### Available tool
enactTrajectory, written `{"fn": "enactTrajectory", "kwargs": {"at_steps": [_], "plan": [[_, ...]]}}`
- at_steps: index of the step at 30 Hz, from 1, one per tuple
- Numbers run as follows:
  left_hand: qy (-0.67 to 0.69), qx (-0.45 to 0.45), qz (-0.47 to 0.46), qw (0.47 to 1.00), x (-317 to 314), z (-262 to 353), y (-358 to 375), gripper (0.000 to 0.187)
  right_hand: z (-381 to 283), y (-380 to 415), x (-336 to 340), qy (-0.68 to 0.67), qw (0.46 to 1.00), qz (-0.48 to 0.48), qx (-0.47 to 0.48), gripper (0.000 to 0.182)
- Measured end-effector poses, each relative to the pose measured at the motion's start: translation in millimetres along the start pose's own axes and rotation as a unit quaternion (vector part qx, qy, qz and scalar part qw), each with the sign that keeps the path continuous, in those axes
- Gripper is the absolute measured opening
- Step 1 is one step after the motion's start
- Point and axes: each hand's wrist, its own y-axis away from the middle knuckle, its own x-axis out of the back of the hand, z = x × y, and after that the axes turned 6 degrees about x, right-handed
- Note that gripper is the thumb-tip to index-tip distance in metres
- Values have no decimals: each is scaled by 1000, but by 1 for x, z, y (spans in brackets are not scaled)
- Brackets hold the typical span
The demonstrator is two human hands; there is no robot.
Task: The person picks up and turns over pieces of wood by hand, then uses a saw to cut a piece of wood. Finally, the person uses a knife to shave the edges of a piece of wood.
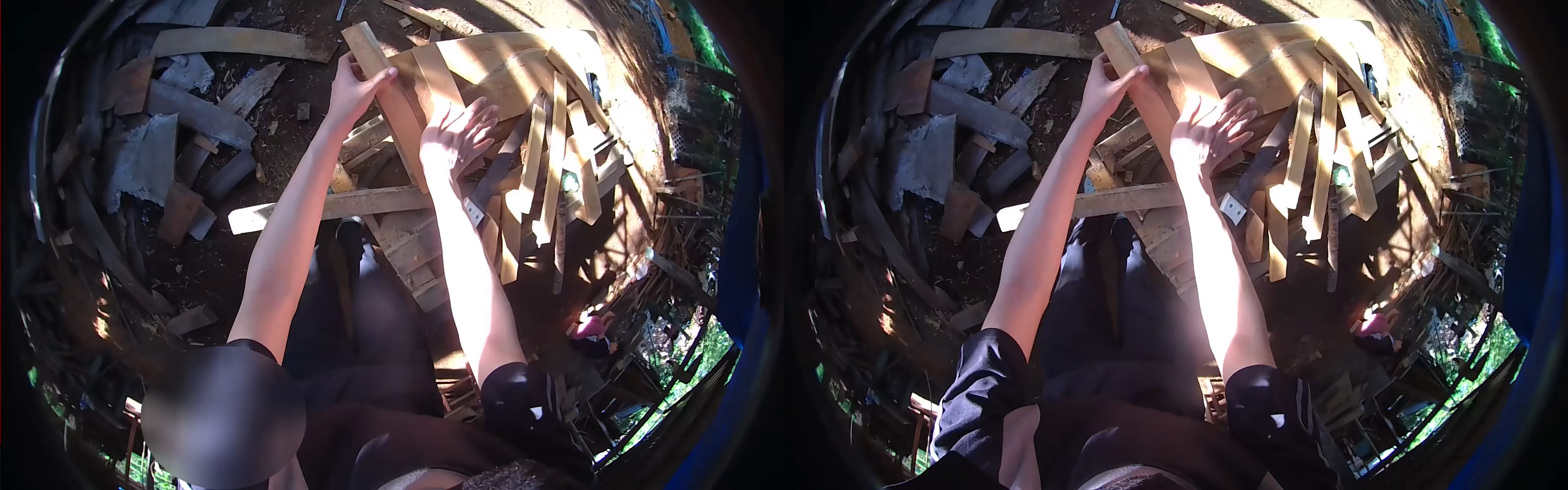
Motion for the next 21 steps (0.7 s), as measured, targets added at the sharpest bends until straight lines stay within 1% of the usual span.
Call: {"fn": "enactTrajectory", "kwargs": {"at_steps": [1,2,3,4,5,7,9,11,13,14,15,17,18,19,20,21], "plan": [[-6,-7,-10,1000,0,0,2,95,0,1,12,-1,1000,25,-1,73],[12,14,10,1000,0,6,7,102,-1,5,33,-50,998,38,-9,74],[31,34,30,999,2,11,10,110,5,10,48,-69,996,58,-2,73],[-27,26,61,997,6,16,13,116,17,18,56,-81,993,84,-2,73],[-53,34,97,993,8,19,23,112,27,27,67,-93,990,110,-2,73],[-67,57,152,984,20,23,38,109,42,52,99,-110,987,111,-48,71],[-63,34,170,983,44,17,65,99,67,85,119,-65,987,127,-74,71],[-73,-41,163,983,76,14,102,78,92,122,139,-30,984,129,-120,68],[-24,7,140,990,111,29,149,60,112,163,161,-6,979,159,-131,64],[-75,94,168,978,161,8,172,54,124,202,178,-6,963,182,-198,58],[-114,58,193,973,189,-16,182,48,142,230,168,3,957,222,-185,53],[-233,27,235,943,257,-77,190,33,163,280,160,-139,931,231,-245,49],[-291,61,214,930,276,-62,211,29,160,301,164,-252,887,235,-307,45],[-347,92,196,913,294,-45,232,29,157,316,165,-363,827,238,-357,41],[-401,66,175,897,322,-55,246,33,155,327,161,-659,522,384,-381,34],[-455,39,154,876,353,-70,257,40,130,341,166,-584,619,383,-361,28]]}}
